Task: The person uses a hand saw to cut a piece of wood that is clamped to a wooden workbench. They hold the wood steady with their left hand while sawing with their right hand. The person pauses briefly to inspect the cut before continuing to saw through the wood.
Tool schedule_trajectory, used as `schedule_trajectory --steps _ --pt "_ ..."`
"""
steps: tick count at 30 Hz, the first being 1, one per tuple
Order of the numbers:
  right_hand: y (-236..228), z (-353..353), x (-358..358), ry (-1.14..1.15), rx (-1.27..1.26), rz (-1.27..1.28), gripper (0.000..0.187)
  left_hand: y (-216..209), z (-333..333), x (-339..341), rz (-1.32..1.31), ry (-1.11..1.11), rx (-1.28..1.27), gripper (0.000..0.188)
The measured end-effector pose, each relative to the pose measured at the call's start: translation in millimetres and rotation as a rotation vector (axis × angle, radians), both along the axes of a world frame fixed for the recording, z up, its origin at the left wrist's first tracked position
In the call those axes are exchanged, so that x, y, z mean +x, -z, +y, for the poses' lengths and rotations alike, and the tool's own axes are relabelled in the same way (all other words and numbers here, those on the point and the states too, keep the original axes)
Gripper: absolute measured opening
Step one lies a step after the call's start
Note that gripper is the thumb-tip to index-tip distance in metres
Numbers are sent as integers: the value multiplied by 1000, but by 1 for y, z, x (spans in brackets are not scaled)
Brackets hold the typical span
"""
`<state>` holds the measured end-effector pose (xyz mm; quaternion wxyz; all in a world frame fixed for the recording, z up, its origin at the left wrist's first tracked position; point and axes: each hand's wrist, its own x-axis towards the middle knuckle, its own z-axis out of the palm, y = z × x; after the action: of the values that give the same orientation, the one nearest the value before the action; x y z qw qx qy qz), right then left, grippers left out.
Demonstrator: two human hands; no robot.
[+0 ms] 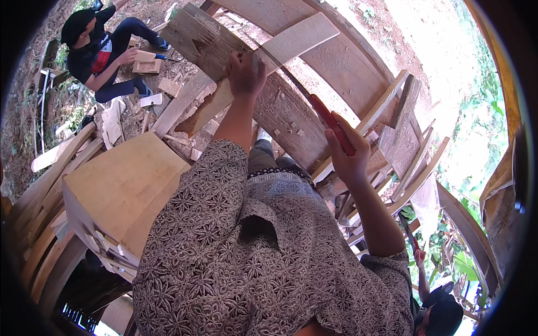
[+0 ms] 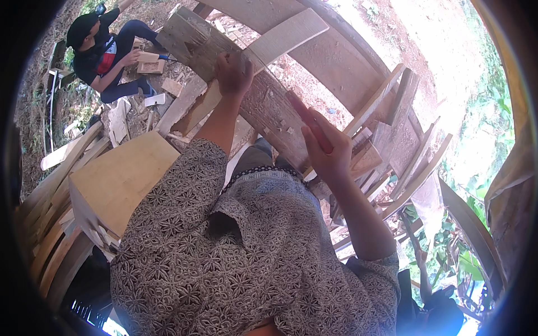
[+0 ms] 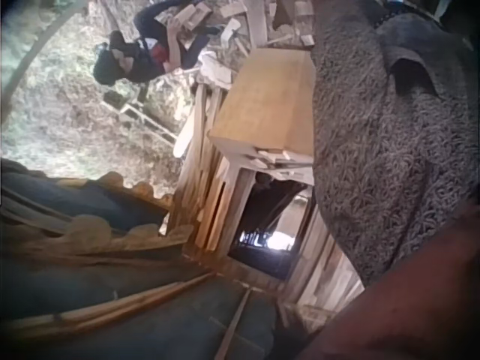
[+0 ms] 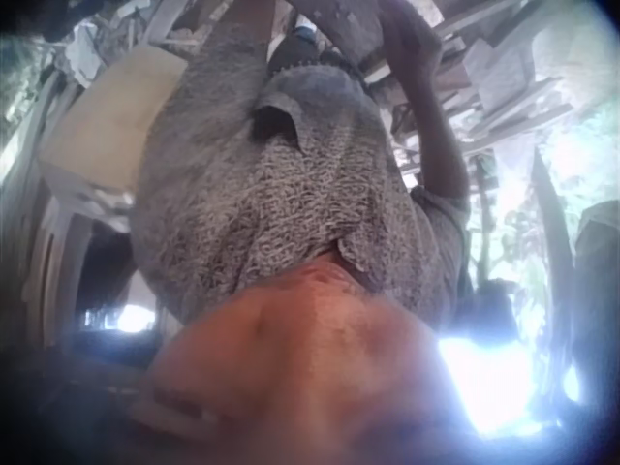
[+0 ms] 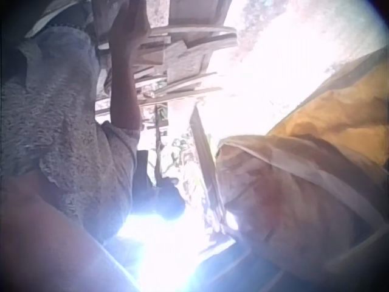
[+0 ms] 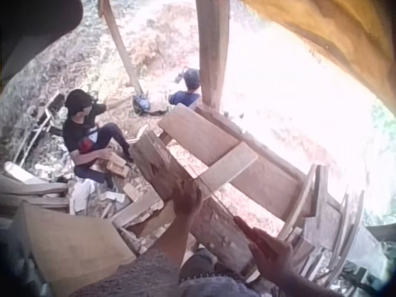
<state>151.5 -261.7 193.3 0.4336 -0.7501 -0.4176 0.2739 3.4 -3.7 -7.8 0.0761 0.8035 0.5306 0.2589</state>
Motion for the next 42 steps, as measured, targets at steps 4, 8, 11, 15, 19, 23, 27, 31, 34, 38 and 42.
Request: schedule_trajectory --steps 4,8,11,15,19,23,27,31,34,38,42 --pt "-2 1 -4 -19 14 -3 40 5 5 -8 42 -21 19 30" --pt "-14 -3 -1 -50 -2 44 41 7 4 -6 67 -59 22 28" --pt "-7 -9 1 -40 21 -4 43 6 4 -2 62 -75 57 26" --pt "-14 -8 -5 -86 7 3 47 5 6 0 59 -72 116 24" --pt "-38 -8 -5 -158 -124 73 46 7 8 -2 82 -97 127 23" --pt "-58 -15 3 -213 -163 84 46 8 9 -2 64 -101 133 23" --pt "-58 -7 5 -259 -117 115 48 10 9 -1 94 -99 141 24" --pt "-36 27 -8 -297 -16 78 50 8 8 -4 136 -97 163 23" --pt "12 58 -17 -253 40 81 48 17 10 -10 113 -49 221 19" --pt "69 101 -28 -155 142 87 48 14 13 4 132 -33 204 16" --pt "105 81 -43 -148 139 72 51 30 17 -4 170 -82 193 15"
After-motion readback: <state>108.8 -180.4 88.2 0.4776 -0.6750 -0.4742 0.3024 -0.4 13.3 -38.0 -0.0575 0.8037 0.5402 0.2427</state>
